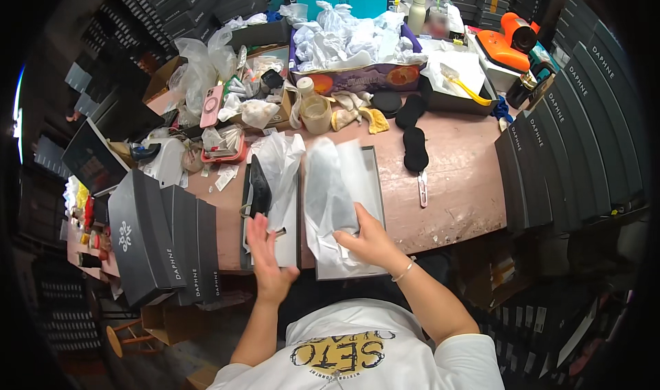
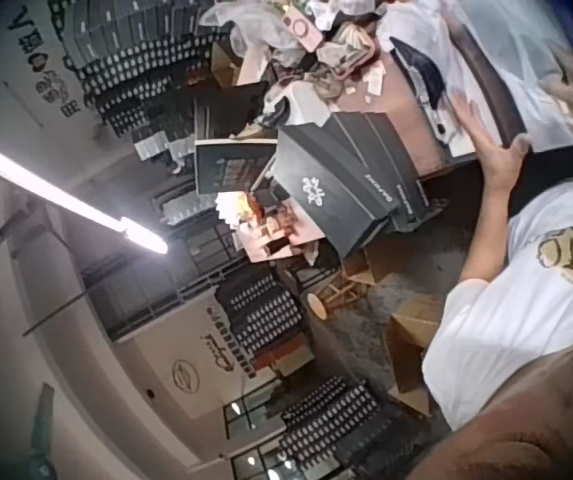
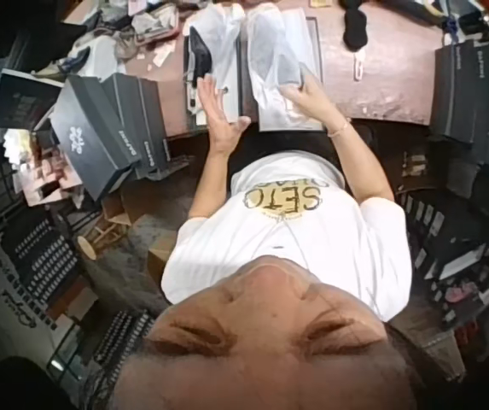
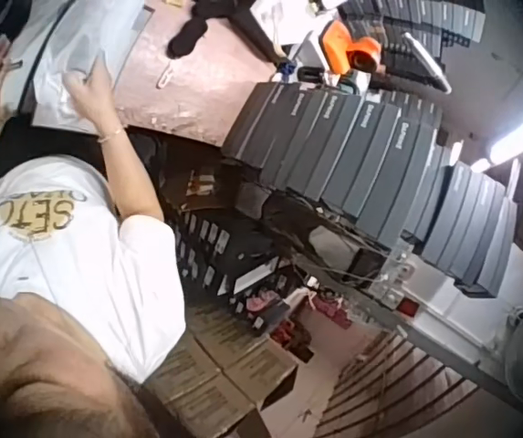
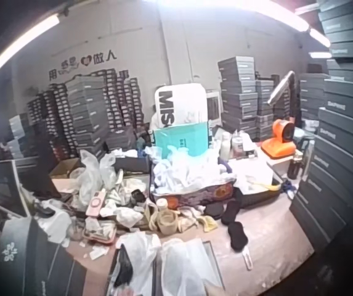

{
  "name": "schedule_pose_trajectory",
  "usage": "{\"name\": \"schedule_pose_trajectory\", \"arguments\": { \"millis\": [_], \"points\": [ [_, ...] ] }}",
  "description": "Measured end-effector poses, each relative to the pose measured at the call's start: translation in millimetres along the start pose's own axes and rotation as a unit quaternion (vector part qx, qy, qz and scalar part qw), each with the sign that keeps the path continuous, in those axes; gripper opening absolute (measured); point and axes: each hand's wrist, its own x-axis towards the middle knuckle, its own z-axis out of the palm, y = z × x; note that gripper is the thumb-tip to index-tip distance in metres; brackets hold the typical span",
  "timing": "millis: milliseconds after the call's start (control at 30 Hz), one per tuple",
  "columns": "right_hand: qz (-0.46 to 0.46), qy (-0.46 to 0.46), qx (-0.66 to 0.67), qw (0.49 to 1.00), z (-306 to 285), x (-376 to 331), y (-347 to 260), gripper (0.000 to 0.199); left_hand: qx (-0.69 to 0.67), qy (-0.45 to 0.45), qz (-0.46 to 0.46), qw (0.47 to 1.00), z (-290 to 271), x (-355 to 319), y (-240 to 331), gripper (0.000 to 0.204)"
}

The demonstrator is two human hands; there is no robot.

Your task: Packing and inspecting shoes into boxes with wrapping paper.

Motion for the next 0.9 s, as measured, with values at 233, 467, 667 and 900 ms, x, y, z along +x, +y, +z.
{"name": "schedule_pose_trajectory", "arguments": {
  "millis": [233, 467, 667, 900],
  "points": [
    [-0.173, 0.059, -0.141, 0.973, 29, 1, -49, 0.080, -0.264, 0.125, -0.189, 0.938, 33, -10, 0, 0.055],
    [-0.392, 0.099, -0.310, 0.860, 39, 37, -67, 0.014, -0.314, 0.173, -0.190, 0.914, 21, -27, -3, 0.049],
    [-0.302, -0.081, -0.215, 0.925, 87, -31, -62, 0.027, -0.399, 0.147, -0.270, 0.864, -21, -30, -45, 0.051],
    [-0.111, 0.064, -0.063, 0.990, 50, -7, -80, 0.034, -0.472, 0.110, -0.267, 0.833, -26, -26, -34, 0.054]
  ]
}}
